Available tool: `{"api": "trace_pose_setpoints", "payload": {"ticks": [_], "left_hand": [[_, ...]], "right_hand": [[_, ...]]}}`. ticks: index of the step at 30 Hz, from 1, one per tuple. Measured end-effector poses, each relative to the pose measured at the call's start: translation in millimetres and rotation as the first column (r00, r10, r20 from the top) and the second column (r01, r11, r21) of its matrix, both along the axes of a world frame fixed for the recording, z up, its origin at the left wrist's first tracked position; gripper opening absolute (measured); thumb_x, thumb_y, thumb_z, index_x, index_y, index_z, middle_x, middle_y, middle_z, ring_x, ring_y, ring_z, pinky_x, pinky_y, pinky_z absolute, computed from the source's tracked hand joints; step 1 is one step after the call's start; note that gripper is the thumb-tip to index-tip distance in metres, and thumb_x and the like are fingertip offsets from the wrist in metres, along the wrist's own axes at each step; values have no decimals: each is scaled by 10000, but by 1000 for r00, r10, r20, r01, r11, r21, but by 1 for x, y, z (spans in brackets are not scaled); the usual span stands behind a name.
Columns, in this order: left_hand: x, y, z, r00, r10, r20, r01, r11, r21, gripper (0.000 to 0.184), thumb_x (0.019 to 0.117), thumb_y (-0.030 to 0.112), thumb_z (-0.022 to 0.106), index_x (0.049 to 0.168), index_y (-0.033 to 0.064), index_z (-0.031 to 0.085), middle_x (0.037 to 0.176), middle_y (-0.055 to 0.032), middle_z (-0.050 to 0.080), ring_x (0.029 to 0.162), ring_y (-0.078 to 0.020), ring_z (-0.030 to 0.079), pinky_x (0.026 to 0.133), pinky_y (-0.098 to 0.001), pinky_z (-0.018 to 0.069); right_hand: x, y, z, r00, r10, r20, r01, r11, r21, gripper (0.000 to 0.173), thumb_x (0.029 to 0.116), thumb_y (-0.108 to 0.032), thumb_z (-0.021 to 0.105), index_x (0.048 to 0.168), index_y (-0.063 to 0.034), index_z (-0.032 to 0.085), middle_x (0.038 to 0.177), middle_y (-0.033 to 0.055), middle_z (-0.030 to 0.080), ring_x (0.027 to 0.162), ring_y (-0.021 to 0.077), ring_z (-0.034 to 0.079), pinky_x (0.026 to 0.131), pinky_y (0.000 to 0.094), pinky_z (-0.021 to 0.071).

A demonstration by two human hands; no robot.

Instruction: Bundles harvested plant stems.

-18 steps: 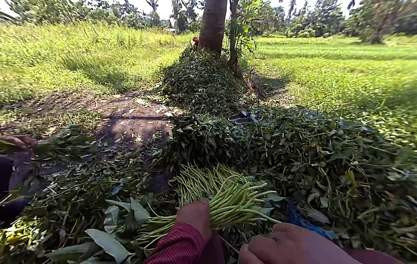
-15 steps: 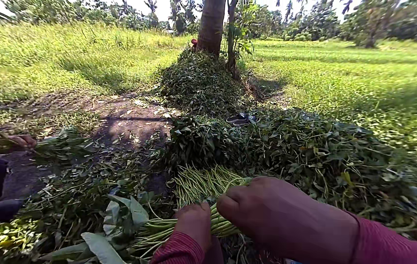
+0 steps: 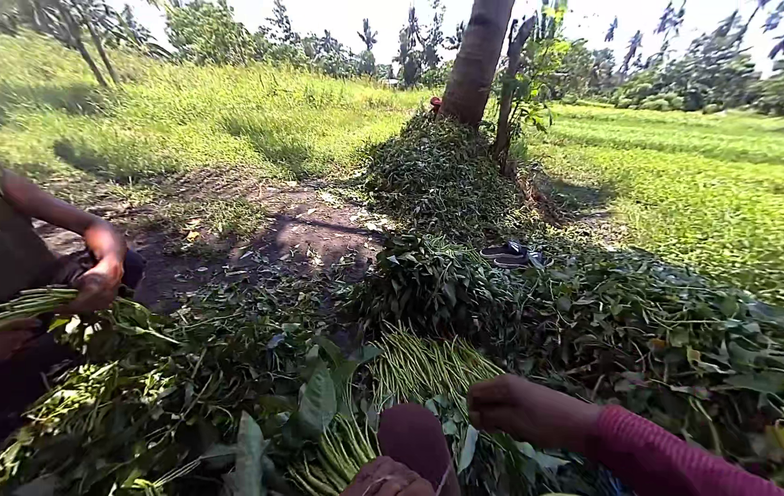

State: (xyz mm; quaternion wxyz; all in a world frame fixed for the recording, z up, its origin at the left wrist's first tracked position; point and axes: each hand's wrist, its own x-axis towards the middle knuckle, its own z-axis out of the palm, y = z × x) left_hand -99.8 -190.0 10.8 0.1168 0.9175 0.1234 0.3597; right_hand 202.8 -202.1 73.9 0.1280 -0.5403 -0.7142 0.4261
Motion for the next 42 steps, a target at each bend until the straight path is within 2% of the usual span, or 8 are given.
{"api": "trace_pose_setpoints", "payload": {"ticks": [3, 9, 15, 21, 28, 32, 36, 42], "left_hand": [[-16, 20, 11, 981, 194, 28, -177, 939, -294, 542, 794, 276, 842, 1157, -76, 647, 1029, -220, 732, 975, -328, 726, 898, -515, 586], [-2, 76, 39, 713, 331, -619, -701, 362, -614, 832, 713, 257, 909, 1416, 74, 505, 1267, -181, 659, 1199, -326, 639, 1046, -539, 500], [31, 53, 56, 363, 183, -914, -851, 465, -245, 824, 860, 328, 770, 1510, 30, 359, 1341, -233, 614, 1248, -396, 611, 1041, -571, 486], [43, 32, 75, 400, -9, -917, -760, 557, -336, 1144, 807, 528, 813, 1574, -25, 168, 1506, -284, 428, 1341, -423, 519, 1086, -558, 454], [30, 108, 56, 330, -91, -939, -607, 741, -286, 685, 1113, 485, 198, 1262, -7, 652, 1203, -244, 685, 1157, -412, 649, 1027, -642, 444], [11, 139, 20, 604, -203, -770, -512, 642, -571, 407, 1100, 335, 458, 1152, -20, 649, 980, -179, 663, 817, -276, 641, 809, -483, 531], [7, 132, -26, 889, 46, -455, -430, 426, -796, 302, 1082, 288, 492, 1070, 18, 626, 886, -94, 641, 771, -188, 634, 742, -406, 546], [11, 103, -43, 937, 332, -105, -219, 328, -919, 230, 1059, 193, 531, 1068, -3, 650, 962, -102, 715, 815, -176, 722, 764, -352, 615]], "right_hand": [[-33, -28, -50, 936, -142, -322, 150, 989, 0, 233, 1026, -147, 569, 1180, -12, 681, 1029, 34, 723, 909, 49, 673, 859, 286, 575], [-138, -11, -59, 883, -128, -451, 252, 941, 226, 275, 1071, -173, 492, 1078, 41, 665, 840, 111, 643, 687, 152, 592, 658, 350, 518], [-148, -11, -60, 842, -311, -440, 397, 910, 117, 296, 1072, -207, 481, 1033, 34, 650, 863, 119, 642, 752, 174, 621, 725, 363, 529], [-111, -22, -94, 654, -524, -546, 518, 836, -182, 319, 1076, -340, 479, 961, -75, 616, 686, -9, 523, 477, 83, 428, 454, 270, 392], [-99, -23, -140, 564, -533, -630, 485, 832, -269, 303, 1080, -324, 477, 963, -78, 610, 677, -28, 546, 479, 55, 437, 462, 244, 399], [-86, -29, -127, 751, -412, -516, 414, 903, -118, 291, 1082, -317, 478, 1061, -61, 616, 816, 18, 586, 603, 94, 509, 559, 297, 450], [-80, -44, -111, 795, -455, -402, 498, 867, 4, 265, 1077, -242, 491, 1130, -11, 611, 892, 99, 622, 706, 166, 609, 666, 361, 540], [-91, -47, -126, 442, -403, -801, 663, 749, -11, 115, 968, -154, 670, 943, -42, 663, 1171, 77, 662, 1070, 148, 651, 897, 324, 572]]}}
